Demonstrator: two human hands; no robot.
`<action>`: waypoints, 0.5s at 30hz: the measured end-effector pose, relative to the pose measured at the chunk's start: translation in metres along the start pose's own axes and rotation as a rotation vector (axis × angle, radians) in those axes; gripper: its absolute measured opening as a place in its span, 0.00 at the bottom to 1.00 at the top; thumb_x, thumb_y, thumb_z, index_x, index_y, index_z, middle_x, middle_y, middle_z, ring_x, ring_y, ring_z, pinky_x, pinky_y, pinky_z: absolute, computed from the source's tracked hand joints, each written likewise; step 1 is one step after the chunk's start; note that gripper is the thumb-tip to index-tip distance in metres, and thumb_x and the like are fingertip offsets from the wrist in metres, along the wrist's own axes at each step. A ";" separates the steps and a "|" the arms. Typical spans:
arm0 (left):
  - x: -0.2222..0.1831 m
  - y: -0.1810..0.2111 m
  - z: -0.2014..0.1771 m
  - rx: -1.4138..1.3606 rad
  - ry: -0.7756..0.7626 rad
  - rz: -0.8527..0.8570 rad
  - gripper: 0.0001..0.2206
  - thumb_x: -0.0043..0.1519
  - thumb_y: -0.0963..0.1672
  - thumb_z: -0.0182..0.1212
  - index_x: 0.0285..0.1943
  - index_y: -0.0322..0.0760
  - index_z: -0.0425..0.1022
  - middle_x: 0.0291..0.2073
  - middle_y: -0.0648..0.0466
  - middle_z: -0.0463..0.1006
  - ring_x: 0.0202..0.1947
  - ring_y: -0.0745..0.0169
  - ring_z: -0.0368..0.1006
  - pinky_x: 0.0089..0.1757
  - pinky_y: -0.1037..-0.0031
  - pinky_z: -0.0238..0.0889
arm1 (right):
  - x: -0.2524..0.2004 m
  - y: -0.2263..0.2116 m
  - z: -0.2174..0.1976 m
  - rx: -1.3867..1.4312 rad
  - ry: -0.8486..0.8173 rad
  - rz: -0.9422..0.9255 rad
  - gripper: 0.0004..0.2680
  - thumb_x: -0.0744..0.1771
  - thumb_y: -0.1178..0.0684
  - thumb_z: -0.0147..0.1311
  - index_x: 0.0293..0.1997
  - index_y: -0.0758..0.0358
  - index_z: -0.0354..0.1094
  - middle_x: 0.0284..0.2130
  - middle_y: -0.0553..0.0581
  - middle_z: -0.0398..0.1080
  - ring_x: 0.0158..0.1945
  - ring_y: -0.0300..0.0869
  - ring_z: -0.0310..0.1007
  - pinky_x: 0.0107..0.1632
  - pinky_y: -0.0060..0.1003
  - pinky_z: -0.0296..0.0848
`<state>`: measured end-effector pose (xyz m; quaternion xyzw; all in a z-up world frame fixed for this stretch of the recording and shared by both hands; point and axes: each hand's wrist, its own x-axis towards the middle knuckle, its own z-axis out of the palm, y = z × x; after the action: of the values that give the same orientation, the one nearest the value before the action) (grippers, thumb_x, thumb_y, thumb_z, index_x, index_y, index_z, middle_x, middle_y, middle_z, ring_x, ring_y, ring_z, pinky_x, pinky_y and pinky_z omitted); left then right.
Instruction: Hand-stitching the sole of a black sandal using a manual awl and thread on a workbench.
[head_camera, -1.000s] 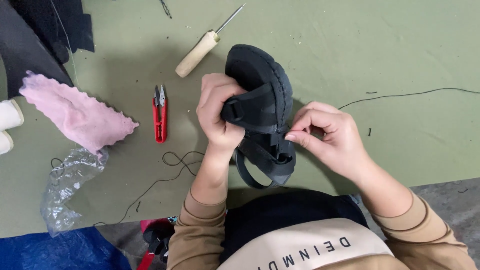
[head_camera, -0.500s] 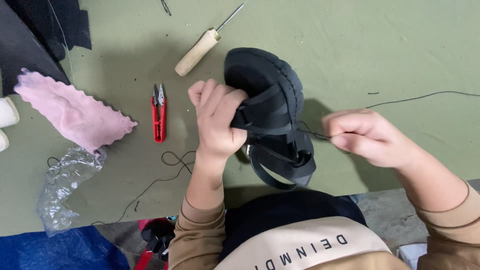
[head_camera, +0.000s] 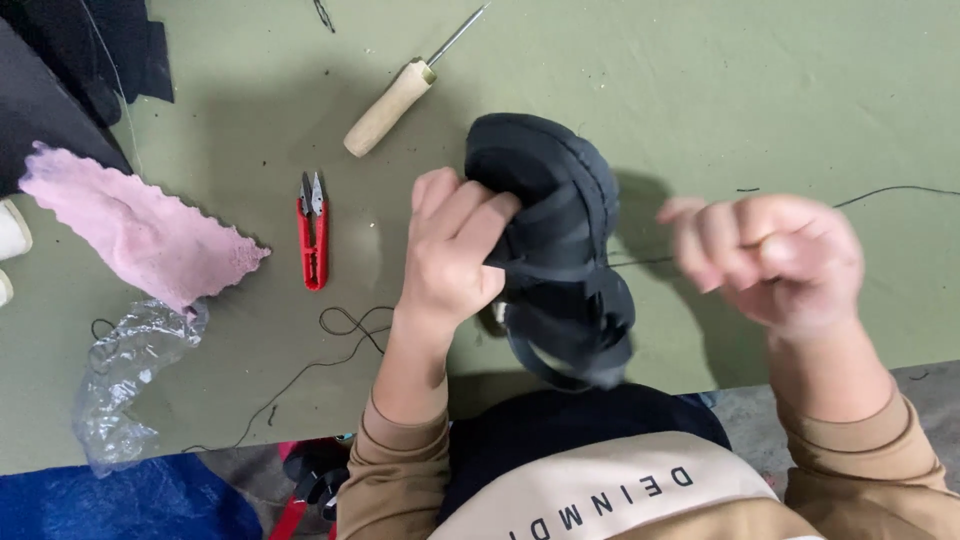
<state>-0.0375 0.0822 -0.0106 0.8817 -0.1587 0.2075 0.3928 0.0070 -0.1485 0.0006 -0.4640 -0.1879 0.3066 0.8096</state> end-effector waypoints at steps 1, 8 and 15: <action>0.000 0.000 -0.001 0.026 -0.012 -0.017 0.11 0.43 0.31 0.38 0.29 0.26 0.64 0.19 0.50 0.56 0.22 0.57 0.47 0.30 0.71 0.45 | -0.003 -0.002 -0.009 -0.044 0.027 -0.049 0.09 0.61 0.53 0.34 0.15 0.54 0.45 0.11 0.44 0.48 0.17 0.35 0.53 0.49 0.40 0.57; 0.001 -0.001 -0.001 -0.043 -0.115 -0.032 0.14 0.39 0.29 0.37 0.31 0.24 0.63 0.20 0.50 0.55 0.22 0.57 0.45 0.29 0.71 0.45 | -0.020 -0.005 -0.029 -0.136 0.286 -0.053 0.09 0.60 0.51 0.39 0.17 0.54 0.45 0.14 0.44 0.50 0.19 0.34 0.48 0.30 0.30 0.49; 0.003 -0.002 -0.001 -0.095 -0.166 -0.064 0.16 0.37 0.29 0.36 0.33 0.23 0.63 0.20 0.50 0.53 0.23 0.56 0.46 0.30 0.71 0.46 | -0.011 -0.006 -0.033 -0.264 0.399 -0.041 0.10 0.60 0.50 0.36 0.17 0.55 0.37 0.13 0.46 0.42 0.17 0.36 0.41 0.27 0.30 0.43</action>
<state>-0.0342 0.0844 -0.0097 0.8810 -0.1722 0.1134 0.4259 0.0205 -0.1789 -0.0112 -0.6133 -0.0720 0.1652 0.7690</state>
